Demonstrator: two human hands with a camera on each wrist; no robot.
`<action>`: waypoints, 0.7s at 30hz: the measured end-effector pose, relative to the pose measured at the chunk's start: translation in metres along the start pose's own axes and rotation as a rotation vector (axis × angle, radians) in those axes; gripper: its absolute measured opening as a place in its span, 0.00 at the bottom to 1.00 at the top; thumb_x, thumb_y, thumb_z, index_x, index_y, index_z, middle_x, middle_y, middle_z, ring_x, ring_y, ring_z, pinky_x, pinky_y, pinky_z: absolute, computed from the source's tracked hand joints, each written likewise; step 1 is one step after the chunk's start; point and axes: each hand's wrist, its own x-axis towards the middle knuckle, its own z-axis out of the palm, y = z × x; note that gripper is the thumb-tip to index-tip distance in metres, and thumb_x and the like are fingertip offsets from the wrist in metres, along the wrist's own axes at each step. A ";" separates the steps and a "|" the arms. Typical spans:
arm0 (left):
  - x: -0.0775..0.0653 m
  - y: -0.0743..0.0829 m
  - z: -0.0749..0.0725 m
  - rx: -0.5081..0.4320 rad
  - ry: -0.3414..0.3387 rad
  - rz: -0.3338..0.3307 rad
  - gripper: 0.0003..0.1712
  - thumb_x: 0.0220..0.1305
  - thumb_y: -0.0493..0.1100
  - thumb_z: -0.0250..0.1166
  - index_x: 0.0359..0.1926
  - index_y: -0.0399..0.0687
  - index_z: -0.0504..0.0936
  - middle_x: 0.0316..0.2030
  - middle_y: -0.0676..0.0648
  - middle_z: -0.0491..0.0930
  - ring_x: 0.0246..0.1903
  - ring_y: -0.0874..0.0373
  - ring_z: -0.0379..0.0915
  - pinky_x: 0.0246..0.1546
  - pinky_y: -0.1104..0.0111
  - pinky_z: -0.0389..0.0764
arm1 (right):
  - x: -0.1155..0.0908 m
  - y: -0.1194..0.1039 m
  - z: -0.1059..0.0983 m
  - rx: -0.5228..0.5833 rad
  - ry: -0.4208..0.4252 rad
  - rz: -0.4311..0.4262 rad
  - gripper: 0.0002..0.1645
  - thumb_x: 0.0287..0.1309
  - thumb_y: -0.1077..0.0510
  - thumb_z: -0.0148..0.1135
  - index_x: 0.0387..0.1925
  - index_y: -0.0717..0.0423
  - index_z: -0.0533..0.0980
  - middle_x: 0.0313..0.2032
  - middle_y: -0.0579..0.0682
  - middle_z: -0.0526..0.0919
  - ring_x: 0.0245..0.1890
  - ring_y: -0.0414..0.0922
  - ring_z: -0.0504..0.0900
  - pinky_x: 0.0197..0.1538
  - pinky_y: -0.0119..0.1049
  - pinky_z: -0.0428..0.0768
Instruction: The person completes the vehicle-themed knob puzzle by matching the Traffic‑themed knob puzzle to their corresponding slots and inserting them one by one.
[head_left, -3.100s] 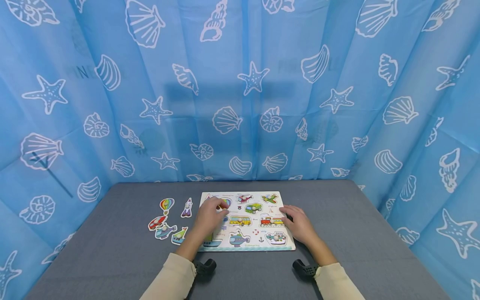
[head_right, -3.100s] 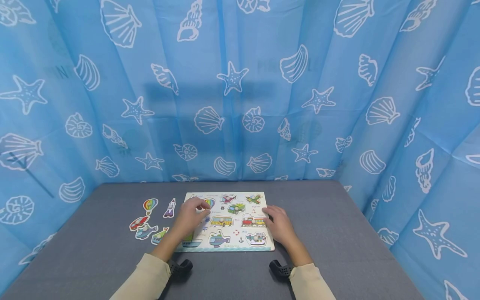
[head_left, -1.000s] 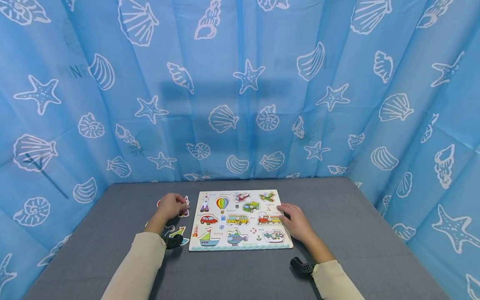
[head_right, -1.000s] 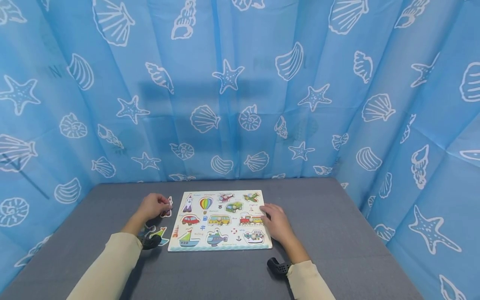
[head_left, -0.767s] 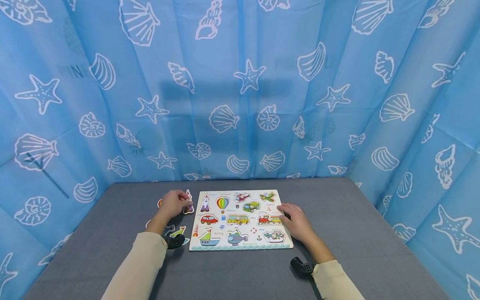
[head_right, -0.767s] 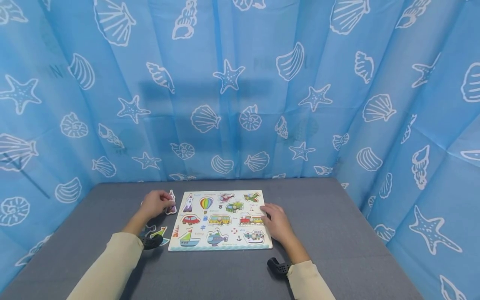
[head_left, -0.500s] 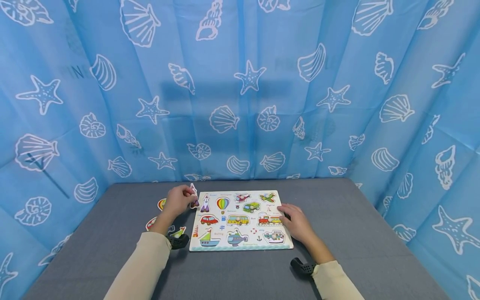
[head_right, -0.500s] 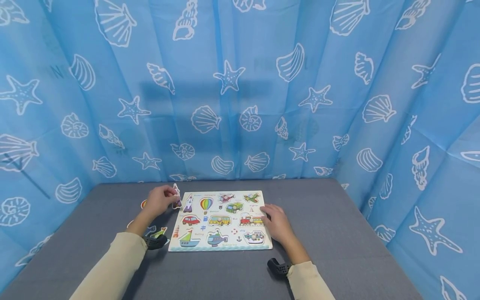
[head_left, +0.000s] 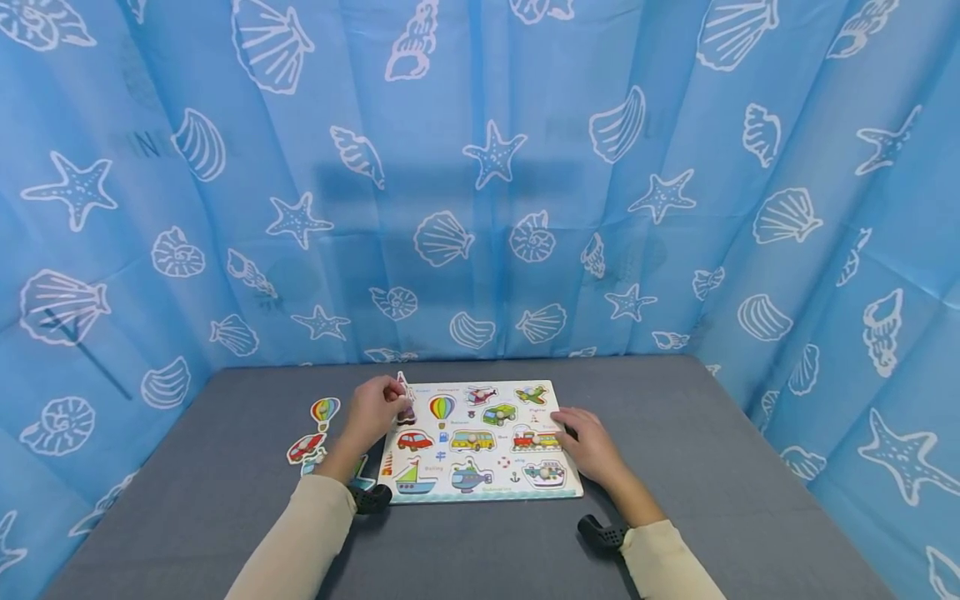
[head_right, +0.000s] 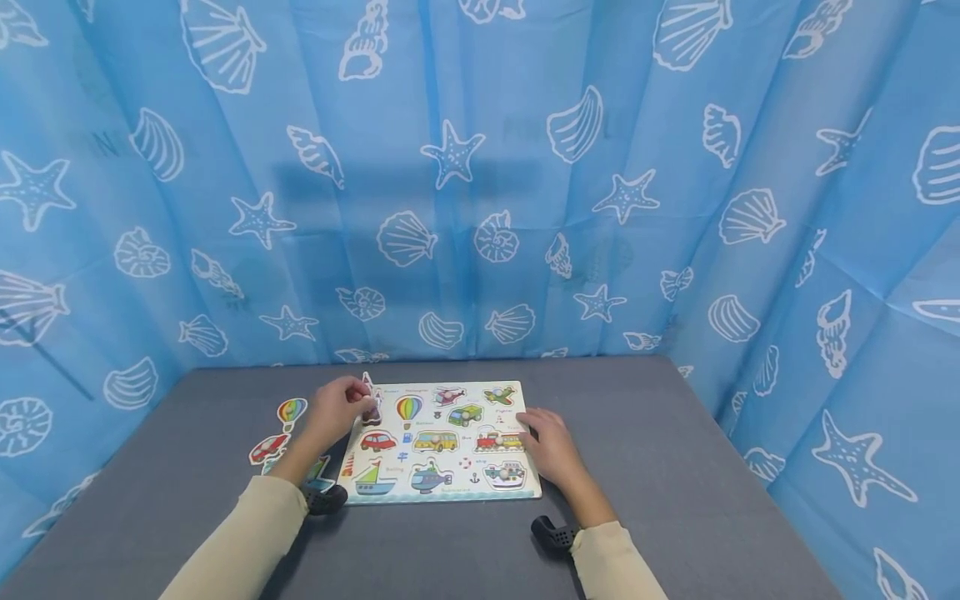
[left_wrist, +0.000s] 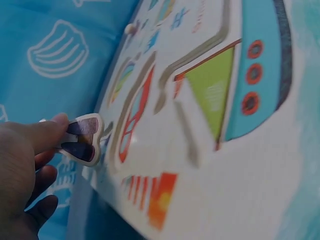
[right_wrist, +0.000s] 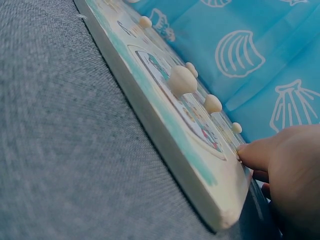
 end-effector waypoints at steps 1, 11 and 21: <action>0.000 0.000 0.002 0.007 0.002 -0.003 0.07 0.58 0.41 0.71 0.32 0.47 0.79 0.26 0.49 0.73 0.27 0.55 0.68 0.28 0.63 0.69 | 0.000 0.000 0.000 0.002 -0.001 0.006 0.23 0.63 0.63 0.60 0.59 0.65 0.74 0.62 0.63 0.71 0.65 0.62 0.62 0.63 0.59 0.60; 0.002 -0.002 0.008 0.111 0.004 0.031 0.08 0.57 0.42 0.72 0.31 0.48 0.79 0.28 0.51 0.72 0.29 0.56 0.66 0.30 0.62 0.68 | 0.003 0.000 -0.001 0.011 -0.008 0.013 0.23 0.64 0.64 0.60 0.59 0.65 0.74 0.62 0.63 0.71 0.66 0.62 0.61 0.64 0.59 0.59; 0.000 -0.001 0.010 0.152 -0.016 0.013 0.10 0.56 0.43 0.73 0.34 0.48 0.80 0.30 0.50 0.71 0.31 0.55 0.67 0.32 0.61 0.69 | 0.001 -0.001 0.000 0.005 0.002 0.011 0.22 0.62 0.64 0.61 0.58 0.65 0.75 0.61 0.64 0.72 0.65 0.63 0.63 0.63 0.59 0.60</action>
